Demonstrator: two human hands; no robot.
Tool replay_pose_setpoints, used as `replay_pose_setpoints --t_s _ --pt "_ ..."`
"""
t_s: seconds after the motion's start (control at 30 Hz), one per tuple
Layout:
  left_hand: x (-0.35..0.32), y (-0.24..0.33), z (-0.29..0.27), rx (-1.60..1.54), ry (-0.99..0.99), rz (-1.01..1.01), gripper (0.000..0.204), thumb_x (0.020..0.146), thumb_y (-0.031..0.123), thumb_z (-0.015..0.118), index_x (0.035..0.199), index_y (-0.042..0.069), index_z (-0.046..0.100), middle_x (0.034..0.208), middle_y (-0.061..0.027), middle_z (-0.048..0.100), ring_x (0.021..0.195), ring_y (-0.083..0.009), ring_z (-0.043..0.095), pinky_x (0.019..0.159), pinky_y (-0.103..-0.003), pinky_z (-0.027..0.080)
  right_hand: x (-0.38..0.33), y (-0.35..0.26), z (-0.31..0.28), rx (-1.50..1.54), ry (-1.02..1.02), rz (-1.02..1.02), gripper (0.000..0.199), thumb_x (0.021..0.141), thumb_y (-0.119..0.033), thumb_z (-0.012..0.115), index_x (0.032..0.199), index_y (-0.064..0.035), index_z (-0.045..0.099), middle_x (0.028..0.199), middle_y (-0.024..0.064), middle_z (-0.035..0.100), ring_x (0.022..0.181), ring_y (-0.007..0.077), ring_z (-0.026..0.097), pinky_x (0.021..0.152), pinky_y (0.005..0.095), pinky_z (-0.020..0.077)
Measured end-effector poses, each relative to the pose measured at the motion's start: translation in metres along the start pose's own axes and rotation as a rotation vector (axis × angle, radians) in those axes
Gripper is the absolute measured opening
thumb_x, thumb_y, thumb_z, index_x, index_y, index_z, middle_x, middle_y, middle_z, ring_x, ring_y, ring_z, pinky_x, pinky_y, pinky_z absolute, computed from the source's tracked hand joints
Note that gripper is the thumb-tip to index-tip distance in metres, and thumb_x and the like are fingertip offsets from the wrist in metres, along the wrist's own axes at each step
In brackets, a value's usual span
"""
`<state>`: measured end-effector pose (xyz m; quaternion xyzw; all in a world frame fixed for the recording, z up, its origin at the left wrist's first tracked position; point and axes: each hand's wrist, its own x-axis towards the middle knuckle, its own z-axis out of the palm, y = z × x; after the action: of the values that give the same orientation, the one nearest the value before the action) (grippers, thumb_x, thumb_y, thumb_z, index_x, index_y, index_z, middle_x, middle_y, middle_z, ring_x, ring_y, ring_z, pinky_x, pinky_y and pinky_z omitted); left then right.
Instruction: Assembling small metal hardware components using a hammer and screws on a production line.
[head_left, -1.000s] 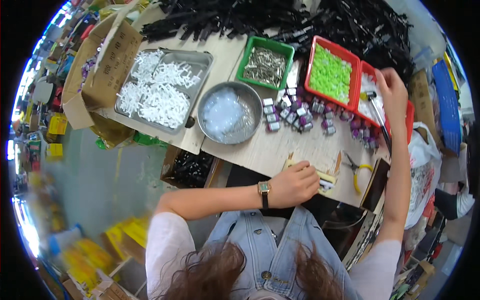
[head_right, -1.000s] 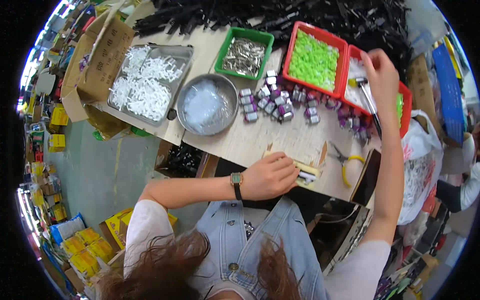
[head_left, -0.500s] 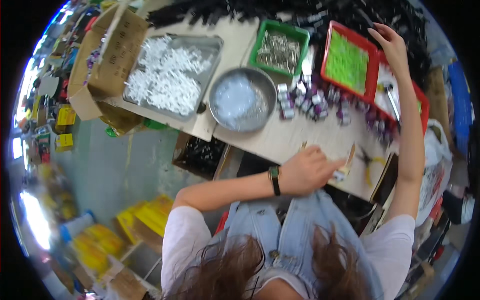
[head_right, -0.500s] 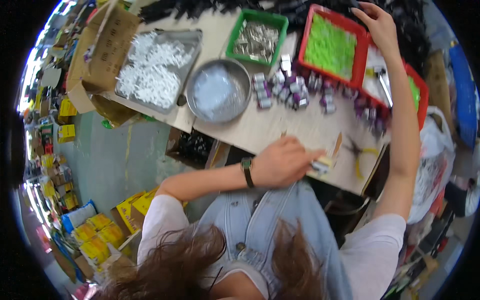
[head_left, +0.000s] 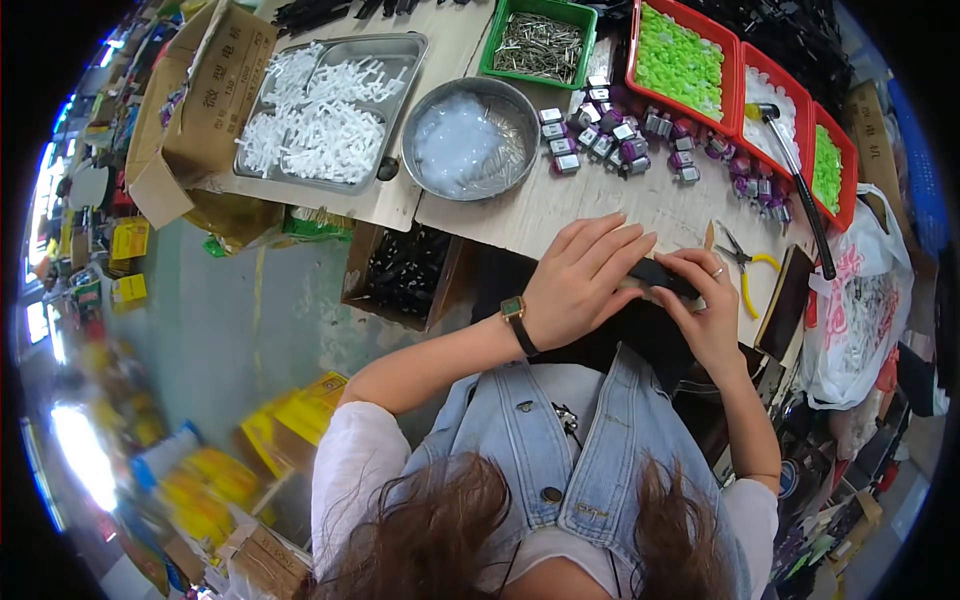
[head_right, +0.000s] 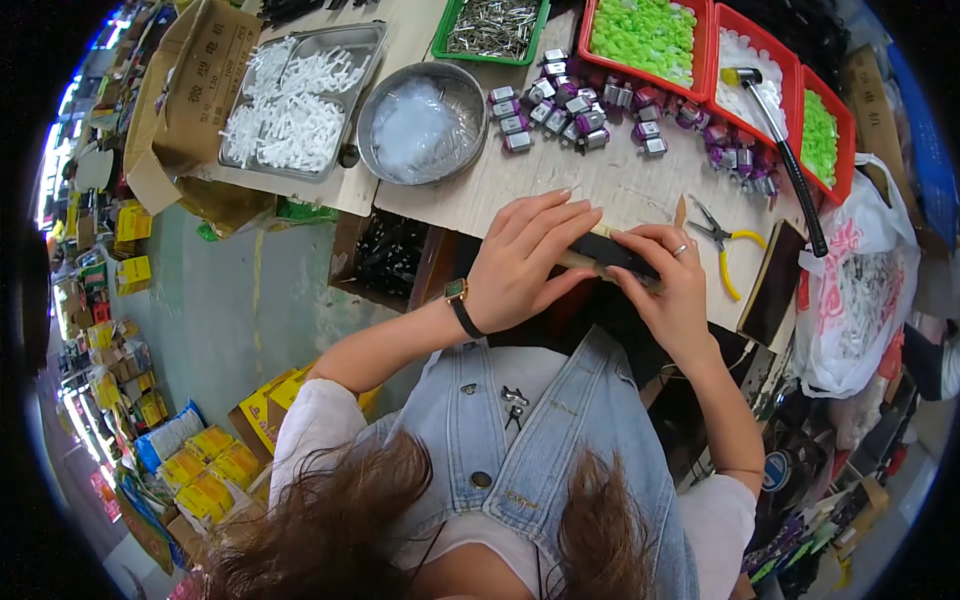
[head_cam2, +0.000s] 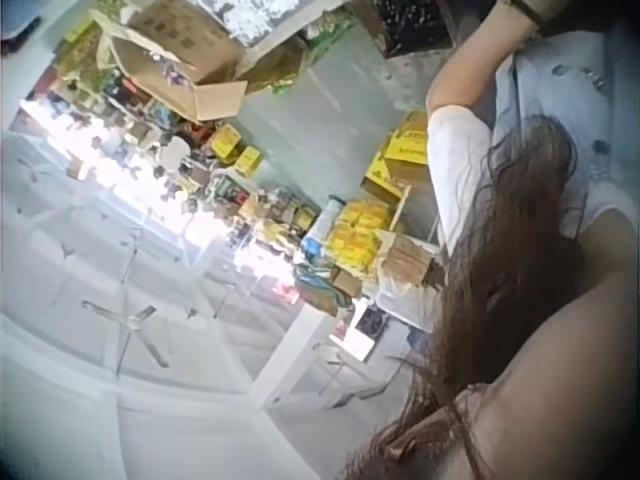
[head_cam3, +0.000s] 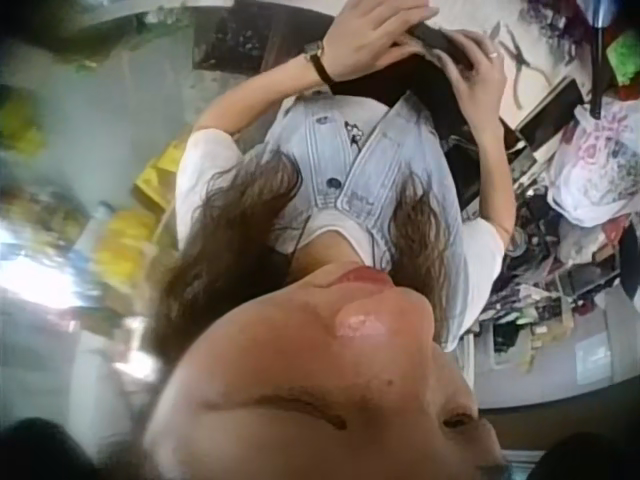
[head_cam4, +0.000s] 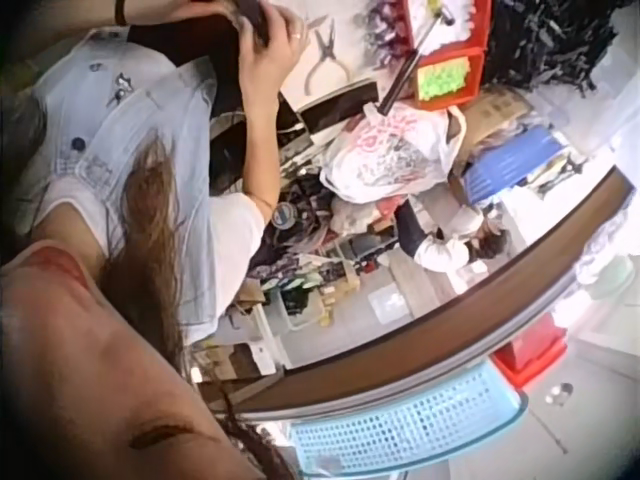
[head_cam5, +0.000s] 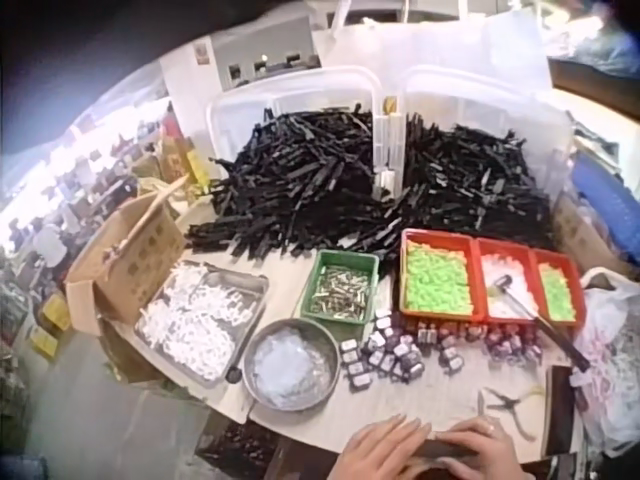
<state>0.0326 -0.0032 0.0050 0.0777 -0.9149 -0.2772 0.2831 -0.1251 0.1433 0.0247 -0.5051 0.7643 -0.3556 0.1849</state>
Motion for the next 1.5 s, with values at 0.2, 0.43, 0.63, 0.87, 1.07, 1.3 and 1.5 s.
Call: replay_pose_setpoints --t_s 0.2,0.43,0.63,0.87,1.07,1.3,1.5 --pt "-0.014 0.007 0.02 0.127 -0.167 0.079 0.063 0.079 0.019 0.068 0.136 0.003 0.047 0.136 -0.0135 0.05 0.129 -0.0283 0.046 0.108 -0.042 0.035 0.012 0.012 -0.02 -0.288 0.136 -0.2 0.051 0.072 -0.019 0.079 0.115 -0.0005 0.06 0.108 0.0141 0.06 0.108 0.032 0.055 0.093 0.0381 0.0421" --pt "-0.012 -0.011 0.046 0.273 0.126 0.248 0.04 0.082 0.008 0.057 0.122 0.004 0.061 0.123 -0.0104 0.06 0.113 -0.0228 0.059 0.098 -0.036 0.046 0.055 0.085 -0.132 -0.834 0.243 0.508 0.046 0.086 -0.018 0.062 0.127 -0.0071 0.044 0.109 0.022 0.062 0.096 0.0386 0.061 0.078 0.0446 0.047" --pt "-0.012 -0.016 0.054 0.274 0.208 0.263 0.037 0.081 0.008 0.06 0.118 0.007 0.065 0.118 -0.0084 0.064 0.108 -0.0218 0.061 0.096 -0.036 0.048 -0.028 0.047 -0.112 -0.033 0.434 0.265 0.019 0.096 -0.016 0.054 0.109 -0.0027 0.051 0.085 0.0019 0.056 0.063 0.0054 0.049 0.058 0.0208 0.0409" --pt "-0.018 -0.019 0.054 0.258 0.236 0.265 0.04 0.079 0.007 0.064 0.119 0.006 0.064 0.12 -0.0087 0.063 0.109 -0.0234 0.061 0.096 -0.038 0.049 -0.105 -0.043 -0.086 -0.266 0.125 0.3 0.011 0.097 -0.013 0.049 0.101 -0.0022 0.051 0.068 0.0084 0.049 0.06 0.0128 0.05 0.051 0.0312 0.0397" --pt "-0.015 -0.016 0.054 0.263 0.201 0.277 0.04 0.079 0.008 0.063 0.12 0.007 0.063 0.121 -0.0087 0.062 0.11 -0.0233 0.061 0.096 -0.038 0.049 -0.117 -0.02 -0.046 -0.356 -0.019 0.422 0.024 0.097 -0.021 0.054 0.099 0.0021 0.051 0.069 0.0252 0.058 0.066 0.0464 0.056 0.055 0.0477 0.0422" --pt "-0.02 -0.018 0.054 0.333 0.263 0.249 0.042 0.077 0.014 0.063 0.119 0.009 0.065 0.114 -0.0069 0.063 0.107 -0.0199 0.058 0.098 -0.039 0.043 -0.112 -0.029 -0.048 -0.449 -0.114 0.446 0.019 0.096 -0.019 0.055 0.095 0.0003 0.052 0.07 0.0234 0.06 0.064 0.0426 0.061 0.053 0.0458 0.0447" --pt "-0.033 -0.013 0.055 0.369 0.405 0.033 0.068 0.066 0.028 0.077 0.128 0.012 0.056 0.093 0.0025 0.058 0.097 -0.0139 0.051 0.089 -0.037 0.029 -0.085 -0.034 -0.026 -0.399 -0.132 0.33 0.02 0.096 -0.018 0.055 0.093 0.0013 0.051 0.065 0.0253 0.056 0.065 0.0445 0.058 0.053 0.0456 0.042"
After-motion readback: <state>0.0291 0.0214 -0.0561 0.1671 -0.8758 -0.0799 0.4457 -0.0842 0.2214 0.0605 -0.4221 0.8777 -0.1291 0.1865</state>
